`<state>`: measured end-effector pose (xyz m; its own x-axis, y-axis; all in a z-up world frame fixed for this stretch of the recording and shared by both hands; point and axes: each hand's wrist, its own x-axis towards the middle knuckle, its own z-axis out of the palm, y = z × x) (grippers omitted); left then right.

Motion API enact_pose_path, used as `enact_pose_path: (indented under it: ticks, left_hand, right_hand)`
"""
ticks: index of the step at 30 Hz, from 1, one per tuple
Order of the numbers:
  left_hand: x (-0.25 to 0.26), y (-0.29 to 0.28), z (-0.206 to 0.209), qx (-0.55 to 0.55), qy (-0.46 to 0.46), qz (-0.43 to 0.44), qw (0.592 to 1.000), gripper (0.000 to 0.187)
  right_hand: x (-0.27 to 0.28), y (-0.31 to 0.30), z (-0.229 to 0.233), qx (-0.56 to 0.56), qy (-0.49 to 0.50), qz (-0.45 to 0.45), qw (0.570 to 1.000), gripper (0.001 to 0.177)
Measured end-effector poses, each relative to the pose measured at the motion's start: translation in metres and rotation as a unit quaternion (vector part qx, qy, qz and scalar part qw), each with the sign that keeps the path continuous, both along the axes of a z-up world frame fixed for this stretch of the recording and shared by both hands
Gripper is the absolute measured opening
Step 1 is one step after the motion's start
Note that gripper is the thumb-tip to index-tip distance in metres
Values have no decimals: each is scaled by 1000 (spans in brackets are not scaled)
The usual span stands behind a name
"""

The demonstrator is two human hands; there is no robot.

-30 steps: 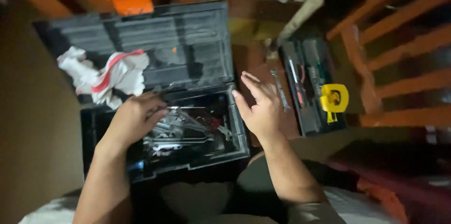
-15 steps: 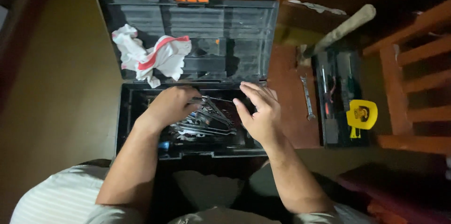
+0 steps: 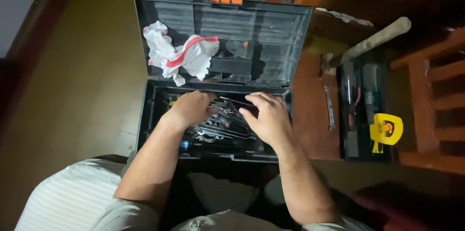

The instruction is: The person sits on the floor and selects tools from an open toolbox. They pick up a pair of pliers, a hammer, and two screwdrivers, inspect each briefly, and place them on a wooden surface beside the toolbox.

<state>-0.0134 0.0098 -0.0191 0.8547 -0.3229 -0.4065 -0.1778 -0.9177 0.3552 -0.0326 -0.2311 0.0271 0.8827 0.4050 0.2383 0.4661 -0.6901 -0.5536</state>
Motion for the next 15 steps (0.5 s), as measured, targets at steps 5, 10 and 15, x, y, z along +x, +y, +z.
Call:
enact_pose_path:
  ticks: [5,10,15]
  left_hand:
    - [0,2,-16,6,22,12,1000,37]
    - [-2,1,-26,38,12,-26,999,31]
    - [-9,2,-22,39,25,-45,998,27]
  right_hand:
    - [-1,16,23,-78,130,1,988,39]
    - [2,29,14,-102,174,36,979,41]
    - [0,32,-5,-117,193,49,973,39]
